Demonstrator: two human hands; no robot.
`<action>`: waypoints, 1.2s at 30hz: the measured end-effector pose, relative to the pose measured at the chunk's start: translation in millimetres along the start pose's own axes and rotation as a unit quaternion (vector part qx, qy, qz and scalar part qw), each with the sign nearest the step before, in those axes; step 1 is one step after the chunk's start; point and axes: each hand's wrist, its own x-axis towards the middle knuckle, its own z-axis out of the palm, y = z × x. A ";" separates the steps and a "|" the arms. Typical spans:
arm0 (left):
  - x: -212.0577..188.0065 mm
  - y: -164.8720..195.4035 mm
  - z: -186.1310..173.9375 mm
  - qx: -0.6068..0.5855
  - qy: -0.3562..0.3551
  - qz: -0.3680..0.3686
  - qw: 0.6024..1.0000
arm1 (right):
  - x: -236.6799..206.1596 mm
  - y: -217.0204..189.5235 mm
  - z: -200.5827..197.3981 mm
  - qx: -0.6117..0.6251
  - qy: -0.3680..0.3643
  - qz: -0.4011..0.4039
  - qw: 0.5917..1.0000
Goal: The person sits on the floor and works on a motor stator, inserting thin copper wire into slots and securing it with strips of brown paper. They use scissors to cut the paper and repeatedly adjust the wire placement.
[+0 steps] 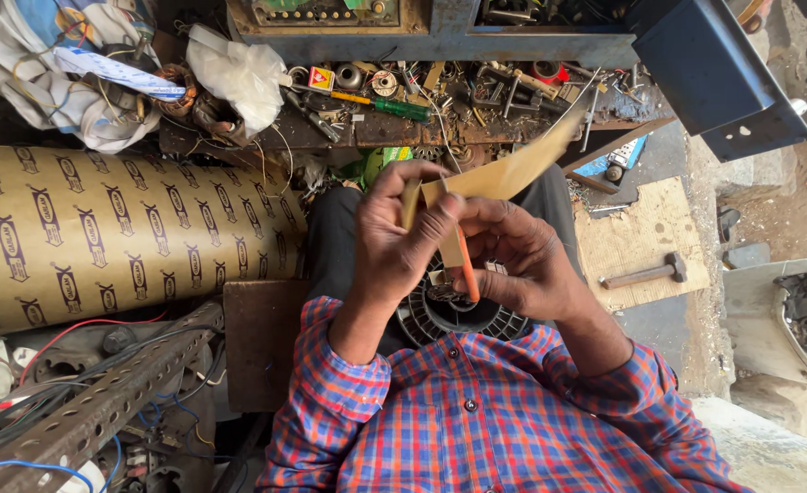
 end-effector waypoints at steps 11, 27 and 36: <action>5.9 -55.6 -13.4 0.136 0.082 -0.010 0.987 | 19.0 17.7 -19.1 -0.040 0.015 0.099 0.994; 140.8 -122.4 -121.2 0.129 0.303 -0.218 0.919 | 62.0 17.5 -135.6 -0.605 0.085 0.042 0.790; 151.7 -108.7 -96.0 0.279 0.290 -0.122 0.907 | 149.6 36.8 -166.5 -0.805 0.060 0.033 0.589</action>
